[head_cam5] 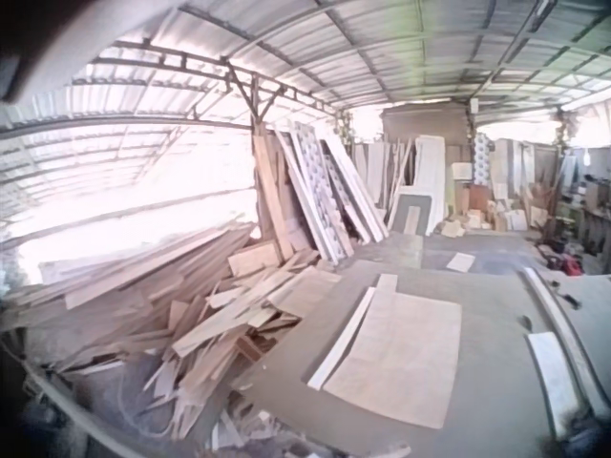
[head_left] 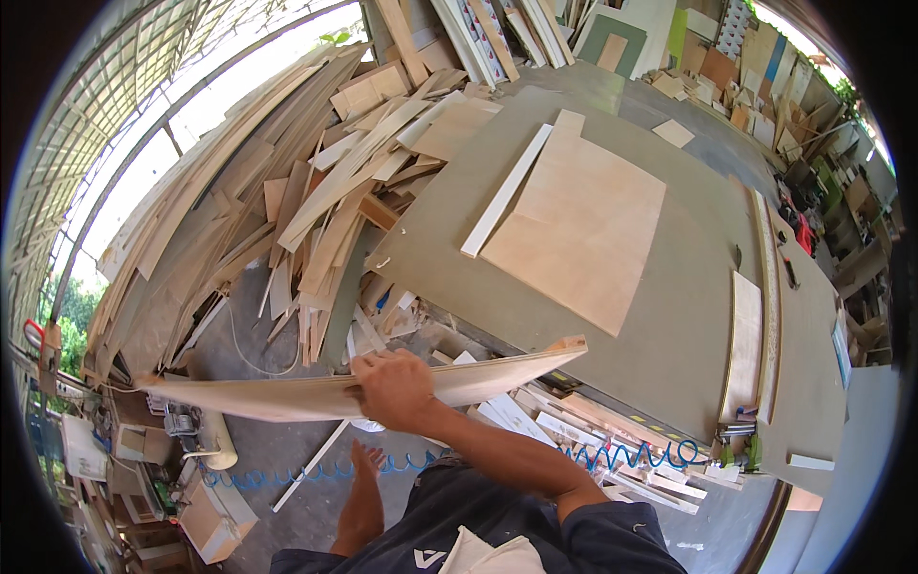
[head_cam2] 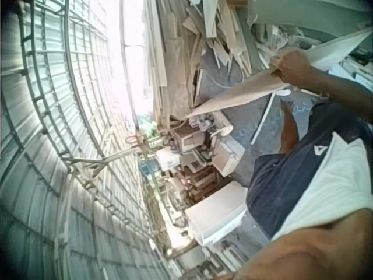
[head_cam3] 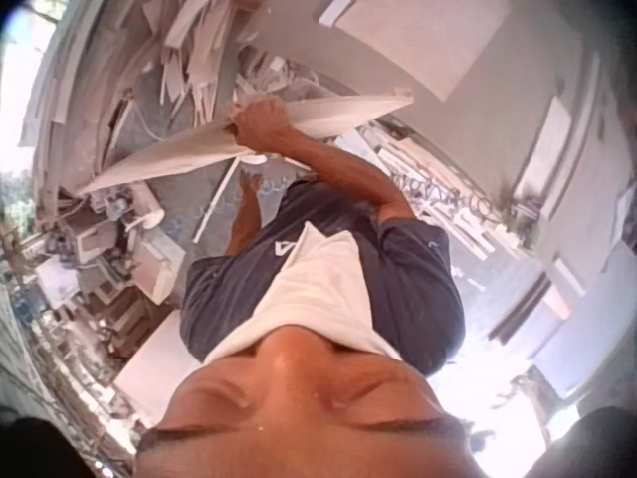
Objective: The person aligns plywood sheets on a workbench and uses a pneumatic nail gun to secure them together, then handles a thin strip of wood and checks the alignment of the boards.
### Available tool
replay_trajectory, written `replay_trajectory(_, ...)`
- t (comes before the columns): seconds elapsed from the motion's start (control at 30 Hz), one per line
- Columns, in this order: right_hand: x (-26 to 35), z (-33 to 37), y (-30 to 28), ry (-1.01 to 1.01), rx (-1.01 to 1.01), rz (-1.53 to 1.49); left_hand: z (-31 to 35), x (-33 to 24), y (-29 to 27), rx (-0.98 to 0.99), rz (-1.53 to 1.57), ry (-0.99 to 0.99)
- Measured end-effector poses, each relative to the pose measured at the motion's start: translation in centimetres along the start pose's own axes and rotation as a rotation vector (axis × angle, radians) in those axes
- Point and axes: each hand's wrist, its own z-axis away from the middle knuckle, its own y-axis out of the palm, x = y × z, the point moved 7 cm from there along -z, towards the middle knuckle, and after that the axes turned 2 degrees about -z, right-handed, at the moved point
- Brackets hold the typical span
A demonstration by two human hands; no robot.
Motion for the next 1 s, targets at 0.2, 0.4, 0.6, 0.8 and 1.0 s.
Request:
replay_trajectory(0.2,-8.3,0.4,9.6,0.261,0.176,0.092,0.5,2.5,-5.8,-0.041,-0.137,-0.018)
replay_trajectory(0.4,-17.0,4.0,15.5,0.554,0.14,0.11,4.1,1.4,-9.0,-0.068,-0.289,-0.056)
replay_trajectory(0.6,-23.7,8.0,16.5,0.818,0.263,0.111,6.4,-1.0,-12.1,-0.073,-0.405,-0.047)
replay_trajectory(0.8,-27.8,11.5,18.6,0.836,0.176,0.102,7.0,-4.3,-12.9,-0.065,-0.538,-0.013)
replay_trajectory(1.0,-32.3,12.1,17.8,0.595,-0.063,0.127,6.2,-8.1,-10.2,0.012,-0.707,0.081)
